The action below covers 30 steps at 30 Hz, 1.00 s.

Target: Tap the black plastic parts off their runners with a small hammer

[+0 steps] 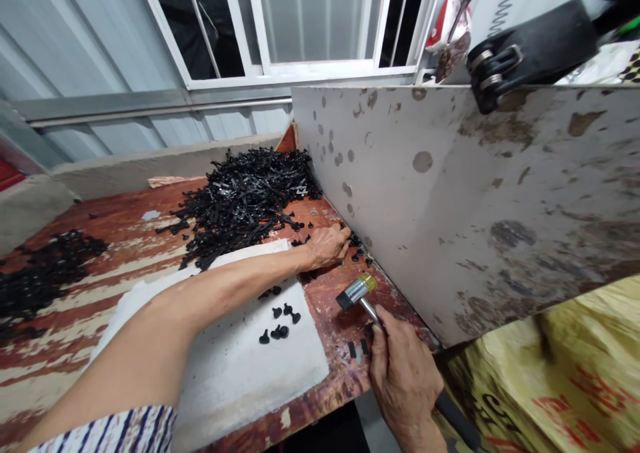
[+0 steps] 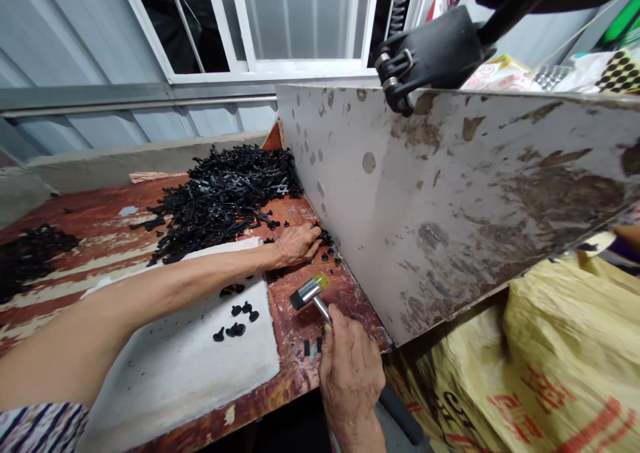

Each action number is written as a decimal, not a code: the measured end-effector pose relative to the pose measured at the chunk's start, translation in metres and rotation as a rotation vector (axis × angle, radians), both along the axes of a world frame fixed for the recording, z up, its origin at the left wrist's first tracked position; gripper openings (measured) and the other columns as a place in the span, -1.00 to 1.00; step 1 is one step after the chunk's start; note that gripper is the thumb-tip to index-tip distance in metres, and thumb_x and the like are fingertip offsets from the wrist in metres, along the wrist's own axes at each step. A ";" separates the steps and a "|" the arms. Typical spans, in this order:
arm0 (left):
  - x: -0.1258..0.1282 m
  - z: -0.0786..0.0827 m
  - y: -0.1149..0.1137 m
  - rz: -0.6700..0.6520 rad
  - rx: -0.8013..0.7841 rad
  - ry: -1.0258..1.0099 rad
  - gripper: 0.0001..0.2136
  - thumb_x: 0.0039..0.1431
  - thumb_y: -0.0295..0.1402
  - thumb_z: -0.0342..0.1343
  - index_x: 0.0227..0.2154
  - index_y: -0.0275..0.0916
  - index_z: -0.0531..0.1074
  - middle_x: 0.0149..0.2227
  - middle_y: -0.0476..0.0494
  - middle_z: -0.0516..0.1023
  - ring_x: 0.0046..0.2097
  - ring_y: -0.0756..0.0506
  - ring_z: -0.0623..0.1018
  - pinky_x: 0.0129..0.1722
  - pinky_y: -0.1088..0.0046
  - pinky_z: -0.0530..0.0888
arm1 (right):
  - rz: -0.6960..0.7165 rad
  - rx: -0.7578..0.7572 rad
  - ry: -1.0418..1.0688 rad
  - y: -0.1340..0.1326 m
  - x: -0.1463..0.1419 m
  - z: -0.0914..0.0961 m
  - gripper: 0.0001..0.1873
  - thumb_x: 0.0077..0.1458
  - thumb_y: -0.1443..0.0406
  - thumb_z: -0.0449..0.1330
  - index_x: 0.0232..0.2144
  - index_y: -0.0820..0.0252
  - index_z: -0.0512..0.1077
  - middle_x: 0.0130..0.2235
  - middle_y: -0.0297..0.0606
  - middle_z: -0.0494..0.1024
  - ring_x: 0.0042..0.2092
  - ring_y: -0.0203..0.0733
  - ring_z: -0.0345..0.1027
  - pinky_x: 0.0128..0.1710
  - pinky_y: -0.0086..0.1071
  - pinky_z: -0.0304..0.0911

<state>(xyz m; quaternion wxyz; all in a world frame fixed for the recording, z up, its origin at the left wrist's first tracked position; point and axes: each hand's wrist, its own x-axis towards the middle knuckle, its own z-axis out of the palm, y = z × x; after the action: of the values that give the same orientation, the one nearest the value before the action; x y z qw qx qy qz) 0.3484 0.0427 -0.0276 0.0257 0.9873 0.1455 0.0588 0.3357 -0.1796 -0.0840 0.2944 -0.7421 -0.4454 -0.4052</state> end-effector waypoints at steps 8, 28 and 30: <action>-0.004 0.013 0.018 0.056 -0.101 -0.219 -0.74 0.17 -0.42 -0.10 -0.20 -0.24 0.47 -0.28 -0.20 0.58 -0.21 -0.15 0.55 -0.19 0.33 0.44 | -0.009 -0.001 -0.031 0.000 -0.001 0.001 -0.78 0.29 0.37 0.00 -0.11 0.33 0.38 -0.40 -0.21 0.53 -0.45 -0.25 0.33 -0.42 -0.39 0.14; -0.225 0.014 -0.014 0.243 0.002 -0.297 -0.83 0.19 -0.42 -0.08 -0.47 -0.24 0.36 -0.46 -0.11 0.39 -0.38 -0.07 0.39 -0.36 0.40 0.34 | -0.038 -0.031 -0.119 -0.001 -0.004 0.004 -0.80 0.21 0.38 0.09 -0.17 0.37 0.45 -0.44 -0.18 0.53 -0.54 -0.26 0.23 -0.52 -0.43 0.08; -0.234 0.010 -0.015 0.276 0.023 -0.275 -0.83 0.21 -0.41 -0.09 -0.42 -0.24 0.38 -0.42 -0.13 0.41 -0.37 -0.08 0.40 -0.36 0.39 0.36 | -0.043 -0.043 -0.113 -0.002 -0.006 0.004 -0.79 0.20 0.38 0.10 -0.16 0.39 0.46 -0.44 -0.15 0.53 -0.55 -0.24 0.24 -0.55 -0.42 0.08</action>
<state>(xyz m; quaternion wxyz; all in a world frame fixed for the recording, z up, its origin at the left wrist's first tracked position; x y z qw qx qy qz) 0.1145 0.0279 -0.0175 0.0256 0.9408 0.2741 0.1976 0.3301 -0.1817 -0.0802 0.2438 -0.7337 -0.4538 -0.4431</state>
